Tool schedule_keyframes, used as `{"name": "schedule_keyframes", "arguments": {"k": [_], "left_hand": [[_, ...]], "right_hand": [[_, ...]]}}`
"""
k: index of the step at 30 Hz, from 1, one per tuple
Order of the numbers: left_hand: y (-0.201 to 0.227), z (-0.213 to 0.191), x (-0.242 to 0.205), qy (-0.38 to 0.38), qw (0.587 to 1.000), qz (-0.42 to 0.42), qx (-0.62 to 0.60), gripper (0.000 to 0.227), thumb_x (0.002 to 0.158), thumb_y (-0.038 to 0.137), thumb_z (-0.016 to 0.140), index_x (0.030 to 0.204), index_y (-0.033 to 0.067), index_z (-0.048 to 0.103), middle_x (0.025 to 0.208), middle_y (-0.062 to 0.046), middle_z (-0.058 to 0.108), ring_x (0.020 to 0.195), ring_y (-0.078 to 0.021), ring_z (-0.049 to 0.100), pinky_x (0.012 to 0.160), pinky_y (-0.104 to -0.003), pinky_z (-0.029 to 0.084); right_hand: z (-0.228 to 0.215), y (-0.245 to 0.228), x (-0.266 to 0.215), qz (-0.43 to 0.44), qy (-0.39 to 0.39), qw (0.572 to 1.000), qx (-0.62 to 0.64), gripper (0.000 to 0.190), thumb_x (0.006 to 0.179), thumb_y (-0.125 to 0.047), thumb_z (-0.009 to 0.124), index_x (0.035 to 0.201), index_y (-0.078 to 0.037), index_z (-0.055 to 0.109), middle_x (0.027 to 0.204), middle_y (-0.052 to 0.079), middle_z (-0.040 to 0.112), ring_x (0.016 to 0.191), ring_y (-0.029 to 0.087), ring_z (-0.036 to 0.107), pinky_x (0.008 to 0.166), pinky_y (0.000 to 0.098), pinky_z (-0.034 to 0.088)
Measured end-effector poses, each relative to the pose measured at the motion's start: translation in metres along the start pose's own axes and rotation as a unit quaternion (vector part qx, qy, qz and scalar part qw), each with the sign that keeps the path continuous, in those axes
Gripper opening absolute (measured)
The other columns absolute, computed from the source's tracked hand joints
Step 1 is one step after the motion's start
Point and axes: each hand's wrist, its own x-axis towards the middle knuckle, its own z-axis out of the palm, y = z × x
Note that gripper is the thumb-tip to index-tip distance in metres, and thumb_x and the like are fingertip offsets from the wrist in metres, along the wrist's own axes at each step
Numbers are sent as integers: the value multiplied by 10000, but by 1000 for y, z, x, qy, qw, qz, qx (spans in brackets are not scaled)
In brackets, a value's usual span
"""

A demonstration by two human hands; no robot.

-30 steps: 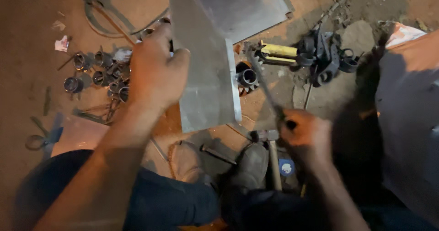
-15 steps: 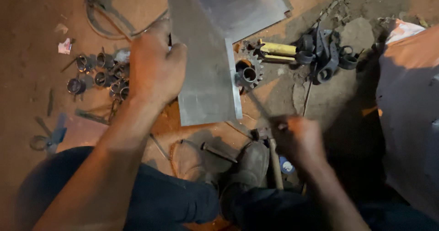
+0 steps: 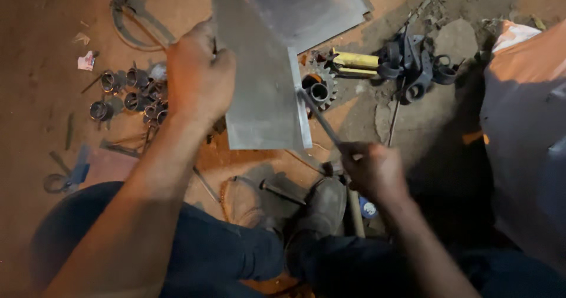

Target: The person aligns two metal plates on the ground, tack welds them together using a welding rod, and then uses a file to smooth the edges of the joined metal piece.

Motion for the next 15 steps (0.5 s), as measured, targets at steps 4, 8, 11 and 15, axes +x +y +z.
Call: {"name": "schedule_keyframes", "arguments": {"k": [4, 8, 11, 15], "left_hand": [[-8, 1, 6, 15, 998, 24, 61, 231, 868, 57, 605, 1061, -16, 707, 905, -214, 727, 828, -315, 730, 757, -404, 554], [-8, 4, 5, 6, 999, 12, 42, 213, 879, 83, 602, 1046, -13, 693, 820, -206, 695, 746, -319, 702, 699, -413, 527], [-12, 0, 0, 18, 999, 12, 35, 160, 882, 88, 600, 973, -25, 665, 817, -180, 702, 755, -292, 718, 703, -404, 540], [-10, 0, 3, 19, 998, -9, 52, 204, 868, 79, 596, 1029, -20, 673, 771, -190, 664, 688, -285, 683, 671, -413, 527]], "right_hand": [[6, -2, 5, -9, 8, 996, 88, 261, 907, -140, 682, 1146, -83, 773, 784, 141, 796, 540, 167, 742, 515, 302, 609], [-16, -7, -4, 65, 9, 997, 34, 269, 911, -132, 688, 1169, -121, 762, 829, 132, 796, 553, 190, 726, 491, 346, 598], [-22, -4, -11, 16, 61, 997, 48, 253, 910, -125, 702, 1153, -116, 773, 822, 128, 795, 555, 153, 728, 515, 313, 597], [3, 3, -2, -23, 14, 1000, -1, 204, 896, -118, 714, 1079, -121, 803, 803, 85, 800, 541, 164, 696, 475, 329, 580]]}}
